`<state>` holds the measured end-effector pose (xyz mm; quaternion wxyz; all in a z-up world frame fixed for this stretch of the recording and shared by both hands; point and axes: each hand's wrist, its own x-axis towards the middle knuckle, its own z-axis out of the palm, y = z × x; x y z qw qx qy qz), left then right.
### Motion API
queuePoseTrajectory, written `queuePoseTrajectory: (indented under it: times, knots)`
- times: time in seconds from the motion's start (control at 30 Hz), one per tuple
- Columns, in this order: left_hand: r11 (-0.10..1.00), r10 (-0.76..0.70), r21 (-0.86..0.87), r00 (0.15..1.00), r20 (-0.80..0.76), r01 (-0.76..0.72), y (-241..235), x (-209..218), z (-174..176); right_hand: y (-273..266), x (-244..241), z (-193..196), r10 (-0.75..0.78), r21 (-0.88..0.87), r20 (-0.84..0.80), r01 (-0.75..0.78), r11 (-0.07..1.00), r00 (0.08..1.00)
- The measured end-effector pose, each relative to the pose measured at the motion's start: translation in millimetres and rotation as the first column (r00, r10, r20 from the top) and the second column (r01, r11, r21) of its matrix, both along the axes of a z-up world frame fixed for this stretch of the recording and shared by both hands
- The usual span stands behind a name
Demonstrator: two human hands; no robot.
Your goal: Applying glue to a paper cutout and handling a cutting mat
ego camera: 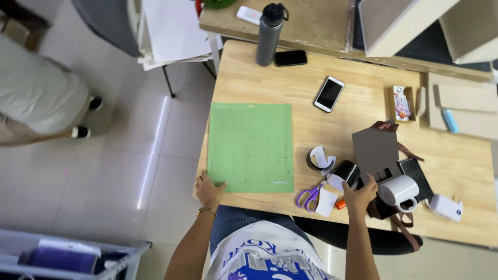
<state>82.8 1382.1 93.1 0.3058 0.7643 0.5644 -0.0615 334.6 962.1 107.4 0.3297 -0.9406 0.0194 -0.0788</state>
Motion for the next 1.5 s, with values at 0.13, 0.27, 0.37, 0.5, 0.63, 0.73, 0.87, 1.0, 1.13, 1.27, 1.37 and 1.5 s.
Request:
queuePoseTrajectory:
  times: [0.13,0.27,0.37,0.5,0.63,0.73,0.87,1.0,1.13,1.27,1.37,1.5]
  knots:
    - [0.996,-0.011,-0.09,0.998,0.068,0.017,40,11,-37,28,-43,8,-0.127,-0.046,0.164,0.136,0.99,0.978]
    - [0.88,0.015,-0.453,0.942,0.335,0.146,75,20,-48,67,-90,9,-0.23,-0.166,0.251,0.276,0.947,0.94]
    - [0.79,-0.017,-0.544,0.896,0.445,0.284,102,33,12,104,-110,12,-0.257,-0.192,0.249,0.308,0.932,0.934]
    - [0.724,-0.154,-0.479,0.794,0.589,0.496,136,42,90,146,-129,25,-0.185,-0.092,0.249,0.213,0.973,0.951]
    - [0.67,-0.114,-0.484,0.722,0.683,0.564,173,24,106,186,-149,60,-0.15,0.016,0.255,0.151,0.988,0.955]
    - [0.604,-0.036,-0.538,0.695,0.718,0.588,204,5,95,211,-162,85,-0.052,0.158,0.207,0.019,0.987,0.977]
    - [0.6,0.001,-0.546,0.682,0.731,0.585,221,-12,122,239,-170,122,-0.03,0.36,0.026,0.019,0.933,0.999]
    - [0.583,-0.003,-0.537,0.663,0.749,0.61,237,-24,129,253,-167,140,0.001,0.376,-0.028,0.009,0.926,1.0]
    - [0.562,-0.101,-0.456,0.605,0.79,0.69,243,-24,155,263,-167,144,-0.041,0.374,-0.024,0.047,0.926,0.999]
    - [0.552,-0.195,-0.431,0.613,0.765,0.714,230,-23,205,271,-169,135,-0.097,0.389,0.008,0.087,0.917,0.995]
    - [0.562,-0.241,-0.48,0.688,0.684,0.674,219,-21,226,278,-171,139,-0.187,0.381,0.036,0.159,0.911,0.982]
    - [0.574,-0.216,-0.522,0.732,0.646,0.631,222,-23,208,286,-173,156,-0.265,0.385,0.076,0.217,0.897,0.961]
